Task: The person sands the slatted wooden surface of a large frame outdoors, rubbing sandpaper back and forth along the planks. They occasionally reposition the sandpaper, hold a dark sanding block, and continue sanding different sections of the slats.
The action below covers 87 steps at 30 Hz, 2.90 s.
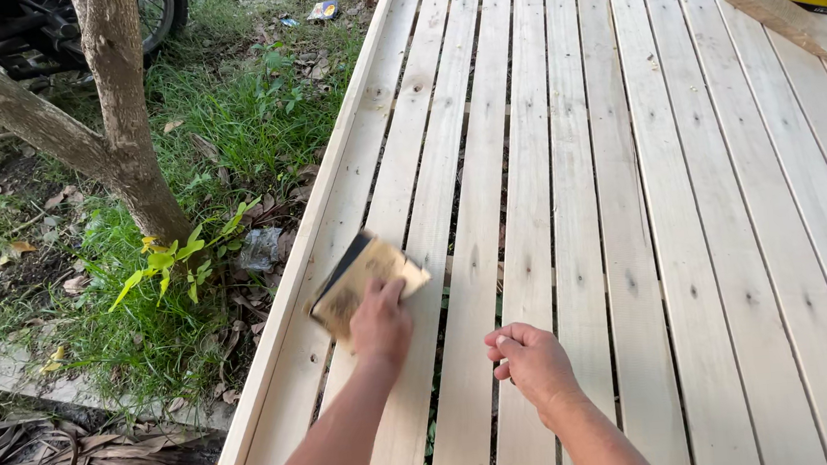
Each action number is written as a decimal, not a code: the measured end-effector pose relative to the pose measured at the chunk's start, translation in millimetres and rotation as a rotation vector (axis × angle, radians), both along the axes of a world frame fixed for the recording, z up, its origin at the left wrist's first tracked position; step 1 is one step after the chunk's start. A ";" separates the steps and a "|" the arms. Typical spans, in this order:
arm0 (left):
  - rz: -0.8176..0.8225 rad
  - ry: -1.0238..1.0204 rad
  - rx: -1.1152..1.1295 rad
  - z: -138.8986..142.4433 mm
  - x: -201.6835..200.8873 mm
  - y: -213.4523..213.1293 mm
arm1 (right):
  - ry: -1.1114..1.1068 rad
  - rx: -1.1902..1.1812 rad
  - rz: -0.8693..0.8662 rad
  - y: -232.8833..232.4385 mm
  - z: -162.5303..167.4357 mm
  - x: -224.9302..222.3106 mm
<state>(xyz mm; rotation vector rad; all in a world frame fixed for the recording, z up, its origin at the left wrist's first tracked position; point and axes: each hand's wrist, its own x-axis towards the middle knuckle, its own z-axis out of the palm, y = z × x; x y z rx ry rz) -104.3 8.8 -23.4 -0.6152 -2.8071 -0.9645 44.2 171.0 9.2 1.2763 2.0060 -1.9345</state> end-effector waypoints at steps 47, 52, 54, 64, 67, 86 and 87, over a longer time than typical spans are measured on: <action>-0.250 -0.053 -0.048 -36.4 113.2 -31.3 | 0.180 -0.240 -0.171 -0.6 -6.2 -10.1; -0.229 -0.012 -0.075 -34.1 62.4 20.2 | 0.146 -0.192 -0.158 -1.3 -7.7 -9.9; -0.190 0.033 -0.042 -23.3 31.2 54.5 | 0.115 -0.166 -0.186 5.6 -8.7 -5.4; -0.342 -0.029 -0.056 -91.0 147.5 -53.3 | 0.129 -0.159 -0.162 4.1 -16.2 -6.6; -0.379 -0.283 -0.442 -106.8 163.7 -67.7 | 0.129 -0.170 -0.146 -1.0 -14.9 -10.8; -0.105 -0.292 -0.004 -73.6 144.9 -67.7 | 0.057 -0.176 -0.091 2.4 -7.1 -9.5; -0.104 -0.202 0.039 -70.4 132.5 -56.0 | 0.067 -0.178 -0.085 2.7 -7.9 -9.9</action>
